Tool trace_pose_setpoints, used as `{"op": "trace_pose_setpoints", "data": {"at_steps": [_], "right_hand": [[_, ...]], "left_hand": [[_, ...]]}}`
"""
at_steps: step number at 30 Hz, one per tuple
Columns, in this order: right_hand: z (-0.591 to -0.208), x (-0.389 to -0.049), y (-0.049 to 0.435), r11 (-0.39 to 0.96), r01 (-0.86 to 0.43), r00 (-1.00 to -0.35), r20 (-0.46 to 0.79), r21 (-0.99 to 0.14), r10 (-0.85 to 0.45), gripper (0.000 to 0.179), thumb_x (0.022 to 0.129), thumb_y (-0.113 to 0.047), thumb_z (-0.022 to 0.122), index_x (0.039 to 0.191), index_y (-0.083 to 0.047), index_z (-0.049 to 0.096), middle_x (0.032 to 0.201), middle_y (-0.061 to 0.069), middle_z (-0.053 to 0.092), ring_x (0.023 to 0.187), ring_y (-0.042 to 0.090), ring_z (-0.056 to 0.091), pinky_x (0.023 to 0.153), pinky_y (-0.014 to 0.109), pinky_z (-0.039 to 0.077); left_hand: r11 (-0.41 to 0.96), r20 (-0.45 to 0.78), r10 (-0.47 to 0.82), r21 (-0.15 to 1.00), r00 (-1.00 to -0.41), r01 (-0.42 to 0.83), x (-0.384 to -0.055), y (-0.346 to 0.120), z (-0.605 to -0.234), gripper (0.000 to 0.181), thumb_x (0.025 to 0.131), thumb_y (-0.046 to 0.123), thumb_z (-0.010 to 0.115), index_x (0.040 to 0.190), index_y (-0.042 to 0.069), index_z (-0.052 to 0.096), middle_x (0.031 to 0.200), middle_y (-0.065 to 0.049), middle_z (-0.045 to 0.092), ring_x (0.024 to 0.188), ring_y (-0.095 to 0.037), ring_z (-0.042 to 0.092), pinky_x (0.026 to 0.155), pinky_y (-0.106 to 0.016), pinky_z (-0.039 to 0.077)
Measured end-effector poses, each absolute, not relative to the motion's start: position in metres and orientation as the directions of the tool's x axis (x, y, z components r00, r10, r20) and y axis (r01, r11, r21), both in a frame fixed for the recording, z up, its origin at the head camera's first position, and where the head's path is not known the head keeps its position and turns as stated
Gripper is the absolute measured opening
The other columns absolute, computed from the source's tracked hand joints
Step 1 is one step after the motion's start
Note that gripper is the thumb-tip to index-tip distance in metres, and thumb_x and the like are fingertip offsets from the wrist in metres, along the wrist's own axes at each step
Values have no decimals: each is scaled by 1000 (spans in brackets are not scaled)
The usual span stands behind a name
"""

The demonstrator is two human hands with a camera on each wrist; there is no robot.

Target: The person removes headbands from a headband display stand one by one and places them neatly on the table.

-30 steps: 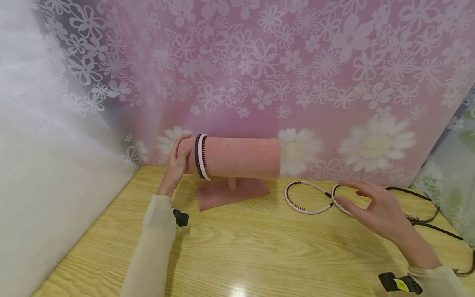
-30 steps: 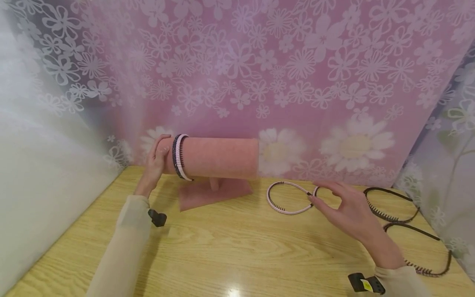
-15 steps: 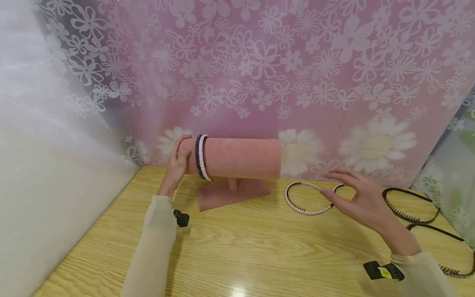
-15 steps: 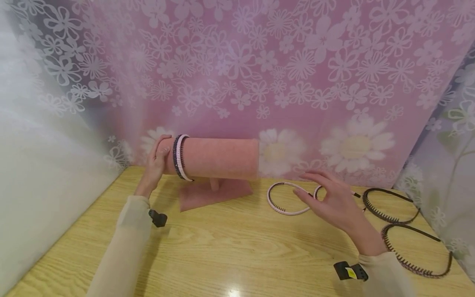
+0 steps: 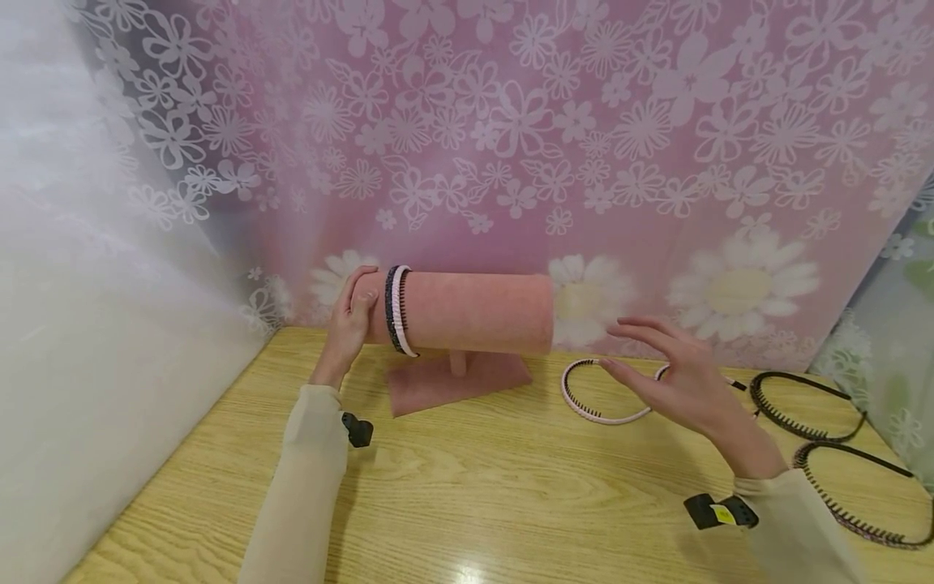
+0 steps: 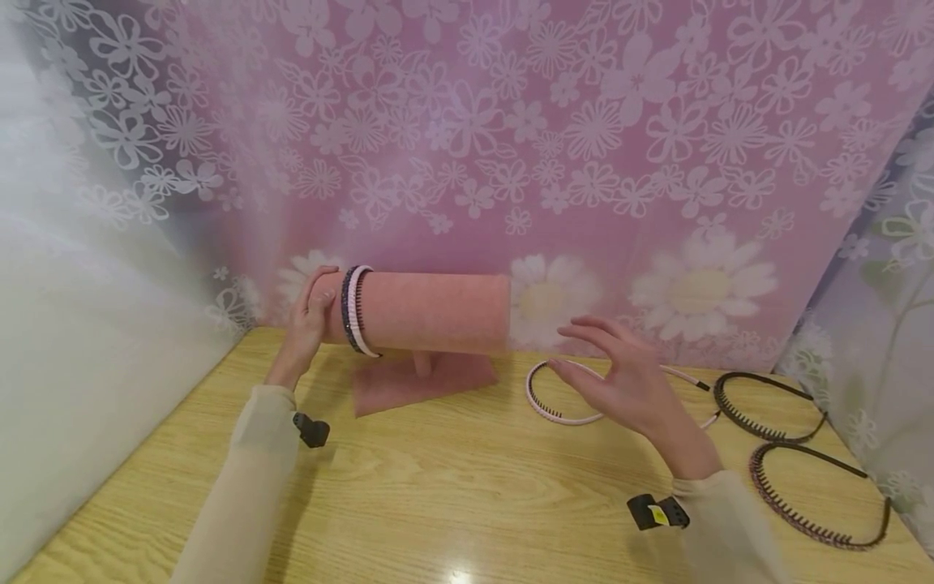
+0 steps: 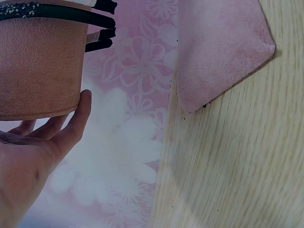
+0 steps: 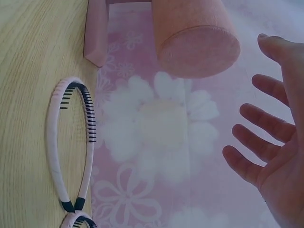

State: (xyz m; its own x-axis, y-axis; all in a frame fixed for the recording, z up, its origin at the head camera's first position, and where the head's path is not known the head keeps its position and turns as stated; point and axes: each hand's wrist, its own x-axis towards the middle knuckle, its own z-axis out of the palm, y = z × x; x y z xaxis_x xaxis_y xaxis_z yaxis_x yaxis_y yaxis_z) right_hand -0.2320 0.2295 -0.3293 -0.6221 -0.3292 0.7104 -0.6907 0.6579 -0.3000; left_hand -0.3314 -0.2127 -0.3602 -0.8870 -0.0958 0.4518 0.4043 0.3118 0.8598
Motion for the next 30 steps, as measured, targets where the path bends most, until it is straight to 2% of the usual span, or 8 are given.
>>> {"op": "trace_pose_setpoints", "data": {"at_steps": [3,5,7,13,19,23,26,30], "right_hand": [[-328,-235,226,658,-691,-620,712,-298,-329,51,70,-16,82,118,-22,67,123,2,61,111,18,56,87,22,40],[-327,-237,223,659,-692,-618,715,-296,-327,50,70,-17,82,117,-23,67,122,2,61,111,21,57,92,27,39],[-326,-238,220,651,-699,-610,722,-295,-328,49,70,-18,82,117,-23,67,122,2,62,111,22,57,92,27,39],[-322,-242,211,633,-708,-615,714,-314,-334,49,72,-21,81,118,-25,66,124,-1,61,114,19,57,95,18,37],[-317,-246,202,626,-722,-597,722,-294,-350,50,72,-22,81,120,-25,65,125,0,60,115,21,57,93,33,43],[-315,-251,195,609,-742,-572,738,-280,-358,49,72,-23,81,118,-23,66,124,1,61,112,21,59,91,33,44],[-314,-254,190,585,-757,-569,736,-293,-368,48,72,-23,81,118,-22,66,124,0,61,114,19,58,95,29,43],[-312,-258,183,550,-778,-559,734,-303,-386,48,73,-23,80,119,-20,66,125,0,60,117,18,55,99,31,41]], "left_hand": [[316,458,-96,856,-884,410,-332,-213,-361,44,96,45,46,137,29,45,143,8,41,119,-24,47,101,-49,35],[315,472,-92,849,-877,424,-332,-213,-361,44,96,45,46,137,28,45,143,8,41,120,-23,47,101,-49,35],[312,475,-90,848,-875,429,-329,-212,-358,43,97,42,46,137,27,46,143,7,42,120,-23,46,102,-49,34],[317,484,-89,842,-871,436,-324,-210,-353,41,97,36,46,137,24,47,143,4,42,121,-25,46,102,-50,33],[315,482,-95,844,-871,433,-333,-213,-362,44,96,43,46,137,27,46,142,9,42,118,-24,48,100,-49,36],[300,471,-87,853,-878,428,-332,-213,-359,44,96,42,46,137,26,45,142,7,42,119,-24,47,101,-49,35],[290,465,-82,857,-881,426,-325,-211,-352,41,97,37,47,137,26,46,143,3,42,120,-25,47,102,-49,34],[286,453,-73,863,-888,416,-314,-206,-342,39,97,31,46,136,27,47,144,-2,41,119,-27,48,101,-49,35]]}}
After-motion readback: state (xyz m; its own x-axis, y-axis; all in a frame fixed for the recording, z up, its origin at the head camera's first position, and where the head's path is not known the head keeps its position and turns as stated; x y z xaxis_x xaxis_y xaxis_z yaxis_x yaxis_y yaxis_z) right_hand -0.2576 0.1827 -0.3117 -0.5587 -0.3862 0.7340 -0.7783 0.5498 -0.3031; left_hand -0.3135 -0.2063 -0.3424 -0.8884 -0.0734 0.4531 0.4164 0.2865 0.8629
